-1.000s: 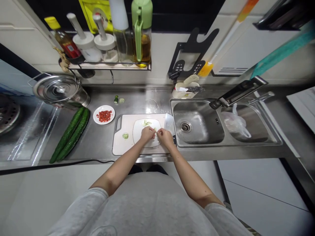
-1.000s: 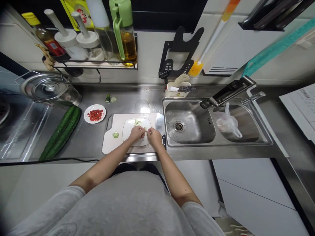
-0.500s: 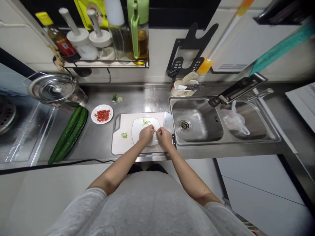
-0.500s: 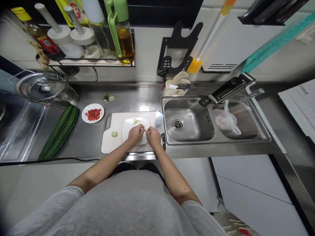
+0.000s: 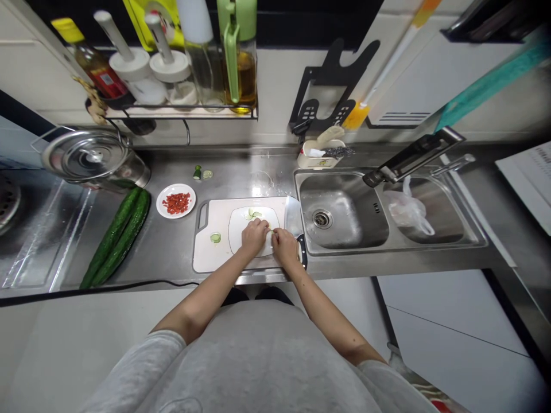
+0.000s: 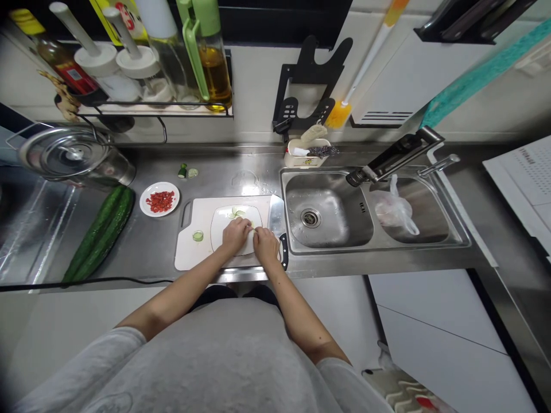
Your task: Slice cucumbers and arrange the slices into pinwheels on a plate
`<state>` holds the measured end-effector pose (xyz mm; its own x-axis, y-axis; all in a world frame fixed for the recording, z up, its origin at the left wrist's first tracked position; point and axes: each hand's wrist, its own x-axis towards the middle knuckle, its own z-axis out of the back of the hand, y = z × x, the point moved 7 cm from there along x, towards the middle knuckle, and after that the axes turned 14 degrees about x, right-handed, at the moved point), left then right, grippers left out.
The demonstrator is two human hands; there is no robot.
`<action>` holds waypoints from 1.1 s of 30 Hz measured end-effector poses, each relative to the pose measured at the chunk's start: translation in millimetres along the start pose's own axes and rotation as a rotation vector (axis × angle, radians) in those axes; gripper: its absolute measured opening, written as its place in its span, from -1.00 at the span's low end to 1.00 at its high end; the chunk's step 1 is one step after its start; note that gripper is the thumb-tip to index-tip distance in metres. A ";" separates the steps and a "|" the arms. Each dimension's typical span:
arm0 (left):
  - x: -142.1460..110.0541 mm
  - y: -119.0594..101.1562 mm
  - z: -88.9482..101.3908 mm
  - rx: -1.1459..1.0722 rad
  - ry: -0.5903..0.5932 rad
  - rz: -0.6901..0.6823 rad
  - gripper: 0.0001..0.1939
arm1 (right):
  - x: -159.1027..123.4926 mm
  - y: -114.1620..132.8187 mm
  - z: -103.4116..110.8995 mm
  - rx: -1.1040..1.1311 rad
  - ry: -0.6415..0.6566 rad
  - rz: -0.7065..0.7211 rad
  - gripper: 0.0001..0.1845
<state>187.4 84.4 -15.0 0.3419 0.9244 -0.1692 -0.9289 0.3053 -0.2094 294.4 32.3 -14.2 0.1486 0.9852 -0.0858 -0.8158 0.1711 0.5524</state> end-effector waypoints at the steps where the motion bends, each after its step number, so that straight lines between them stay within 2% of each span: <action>1: 0.2 -0.1 0.0 0.006 -0.002 -0.001 -0.76 | -0.2 0.4 -0.6 -0.008 0.000 0.009 -0.73; 9: 4.9 0.6 2.0 0.053 -0.031 -0.010 -0.76 | 4.8 1.3 -2.6 -0.047 0.002 -0.009 -0.73; 25: 5.3 -1.1 2.1 0.045 0.001 0.004 -0.76 | 5.7 2.3 -0.6 -0.080 0.065 -0.049 -0.73; 33: 4.2 -0.8 5.3 0.023 0.013 0.003 -0.77 | 5.6 1.8 -0.2 -0.067 0.049 -0.036 -0.74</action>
<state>188.8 89.2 -10.5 0.3412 0.9222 -0.1821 -0.9328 0.3083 -0.1865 293.7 38.1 -13.8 0.1523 0.9775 -0.1463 -0.8465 0.2054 0.4912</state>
